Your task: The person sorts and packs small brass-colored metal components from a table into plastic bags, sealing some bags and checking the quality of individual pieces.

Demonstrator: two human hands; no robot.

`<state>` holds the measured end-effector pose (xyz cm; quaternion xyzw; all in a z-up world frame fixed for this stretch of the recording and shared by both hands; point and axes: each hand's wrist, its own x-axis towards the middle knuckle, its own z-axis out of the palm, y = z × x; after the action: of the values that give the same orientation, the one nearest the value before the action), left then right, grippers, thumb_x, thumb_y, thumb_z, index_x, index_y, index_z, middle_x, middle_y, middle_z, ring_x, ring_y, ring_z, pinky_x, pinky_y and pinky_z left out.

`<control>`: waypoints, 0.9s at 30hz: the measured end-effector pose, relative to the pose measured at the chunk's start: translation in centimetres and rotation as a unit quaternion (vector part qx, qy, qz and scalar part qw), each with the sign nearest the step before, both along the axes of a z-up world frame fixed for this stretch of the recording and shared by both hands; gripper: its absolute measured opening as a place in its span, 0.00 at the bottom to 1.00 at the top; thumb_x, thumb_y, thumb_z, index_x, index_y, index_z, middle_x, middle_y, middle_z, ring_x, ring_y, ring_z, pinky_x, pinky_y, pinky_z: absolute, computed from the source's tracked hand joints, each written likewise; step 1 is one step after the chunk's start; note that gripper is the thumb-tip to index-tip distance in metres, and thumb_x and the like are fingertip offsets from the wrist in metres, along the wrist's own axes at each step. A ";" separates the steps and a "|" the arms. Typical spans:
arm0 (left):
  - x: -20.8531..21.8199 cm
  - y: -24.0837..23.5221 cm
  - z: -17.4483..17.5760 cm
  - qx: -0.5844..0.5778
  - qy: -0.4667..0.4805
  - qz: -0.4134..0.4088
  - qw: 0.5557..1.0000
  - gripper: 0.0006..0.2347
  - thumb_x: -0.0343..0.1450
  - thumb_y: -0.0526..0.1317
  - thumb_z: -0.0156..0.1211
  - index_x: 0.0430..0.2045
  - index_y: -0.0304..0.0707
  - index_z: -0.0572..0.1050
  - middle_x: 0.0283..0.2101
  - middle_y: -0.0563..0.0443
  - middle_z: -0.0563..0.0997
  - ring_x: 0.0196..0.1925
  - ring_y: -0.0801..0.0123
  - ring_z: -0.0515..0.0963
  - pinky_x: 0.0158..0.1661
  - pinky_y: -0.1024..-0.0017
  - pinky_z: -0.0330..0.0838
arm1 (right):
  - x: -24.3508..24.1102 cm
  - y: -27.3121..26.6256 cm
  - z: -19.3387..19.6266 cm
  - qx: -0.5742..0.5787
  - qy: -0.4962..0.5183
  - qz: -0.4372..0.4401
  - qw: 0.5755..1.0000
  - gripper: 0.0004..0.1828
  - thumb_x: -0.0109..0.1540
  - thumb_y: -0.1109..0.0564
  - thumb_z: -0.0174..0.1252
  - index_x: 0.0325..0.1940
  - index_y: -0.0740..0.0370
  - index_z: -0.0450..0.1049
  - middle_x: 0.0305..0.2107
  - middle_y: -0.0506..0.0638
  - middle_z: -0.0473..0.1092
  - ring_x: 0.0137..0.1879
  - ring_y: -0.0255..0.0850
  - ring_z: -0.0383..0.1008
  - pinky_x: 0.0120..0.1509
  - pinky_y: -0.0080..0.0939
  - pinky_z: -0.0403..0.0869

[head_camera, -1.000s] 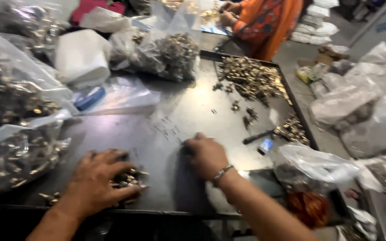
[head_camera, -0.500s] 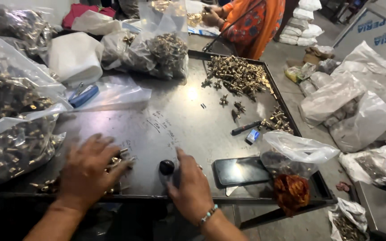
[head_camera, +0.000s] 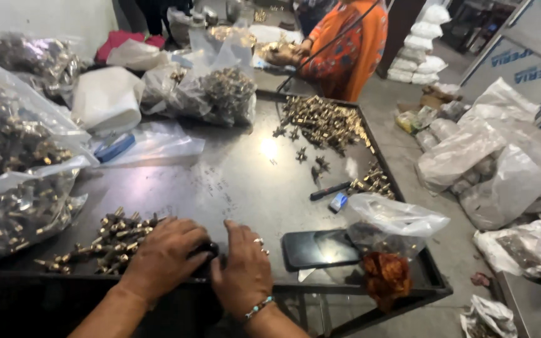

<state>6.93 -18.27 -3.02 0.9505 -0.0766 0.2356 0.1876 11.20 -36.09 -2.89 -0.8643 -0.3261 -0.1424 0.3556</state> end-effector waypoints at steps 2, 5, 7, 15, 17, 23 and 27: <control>0.1 0.2 0.4 -0.002 -0.012 0.005 1.000 0.12 0.60 0.44 0.69 0.34 0.42 0.79 0.41 0.50 0.81 0.50 0.54 0.78 0.59 0.55 0.67 | 0.2 0.0 0.4 -0.004 0.011 0.000 1.000 0.36 0.52 0.59 0.64 0.64 0.61 0.64 0.52 0.61 0.69 0.59 0.60 0.68 0.61 0.56 0.69; 0.0 0.5 0.6 -0.031 0.020 -0.012 0.999 0.11 0.60 0.43 0.68 0.34 0.48 0.83 0.43 0.53 0.82 0.50 0.57 0.78 0.53 0.62 0.70 | 0.3 0.2 0.8 -0.014 0.038 0.012 0.999 0.36 0.52 0.59 0.64 0.64 0.61 0.64 0.52 0.61 0.68 0.59 0.60 0.68 0.60 0.55 0.69; -0.2 0.3 0.1 -0.043 0.002 -0.006 0.999 0.08 0.61 0.41 0.68 0.29 0.44 0.83 0.46 0.51 0.82 0.53 0.55 0.77 0.54 0.61 0.68 | 0.1 0.0 1.0 -0.021 0.064 0.013 0.998 0.35 0.52 0.59 0.64 0.63 0.60 0.64 0.52 0.60 0.68 0.58 0.59 0.68 0.59 0.55 0.69; -0.7 1.0 -0.5 -0.046 -0.022 -0.025 0.998 0.11 0.59 0.43 0.71 0.31 0.44 0.83 0.47 0.50 0.82 0.56 0.54 0.77 0.57 0.58 0.68 | -0.1 0.3 0.5 -0.015 0.055 0.008 0.998 0.32 0.53 0.58 0.63 0.61 0.61 0.65 0.50 0.58 0.70 0.57 0.57 0.70 0.59 0.53 0.70; -0.4 1.0 -0.4 -0.046 -0.033 -0.035 0.998 0.11 0.60 0.44 0.71 0.32 0.43 0.82 0.47 0.50 0.82 0.57 0.53 0.76 0.58 0.58 0.68 | 0.1 0.2 0.4 -0.013 0.052 0.002 0.999 0.32 0.53 0.59 0.63 0.61 0.61 0.65 0.50 0.58 0.70 0.57 0.56 0.70 0.59 0.53 0.70; -0.4 0.9 -0.1 -0.051 0.001 -0.035 0.998 0.11 0.59 0.43 0.71 0.31 0.45 0.83 0.48 0.52 0.82 0.58 0.53 0.75 0.58 0.58 0.67 | 0.1 0.1 0.4 -0.006 0.044 0.008 0.999 0.32 0.53 0.59 0.63 0.61 0.61 0.65 0.49 0.58 0.70 0.56 0.55 0.71 0.58 0.53 0.71; -0.5 1.0 -0.4 -0.063 -0.001 -0.026 0.998 0.09 0.59 0.43 0.70 0.30 0.47 0.84 0.48 0.52 0.82 0.58 0.53 0.75 0.58 0.58 0.66 | 0.3 0.2 -0.2 -0.018 0.089 0.009 0.996 0.31 0.55 0.58 0.62 0.62 0.59 0.66 0.46 0.55 0.71 0.54 0.52 0.73 0.57 0.52 0.72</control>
<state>6.41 -17.26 -3.45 0.9341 -0.0865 0.2362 0.2534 11.45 -35.85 -3.04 -0.8767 -0.3034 -0.0562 0.3690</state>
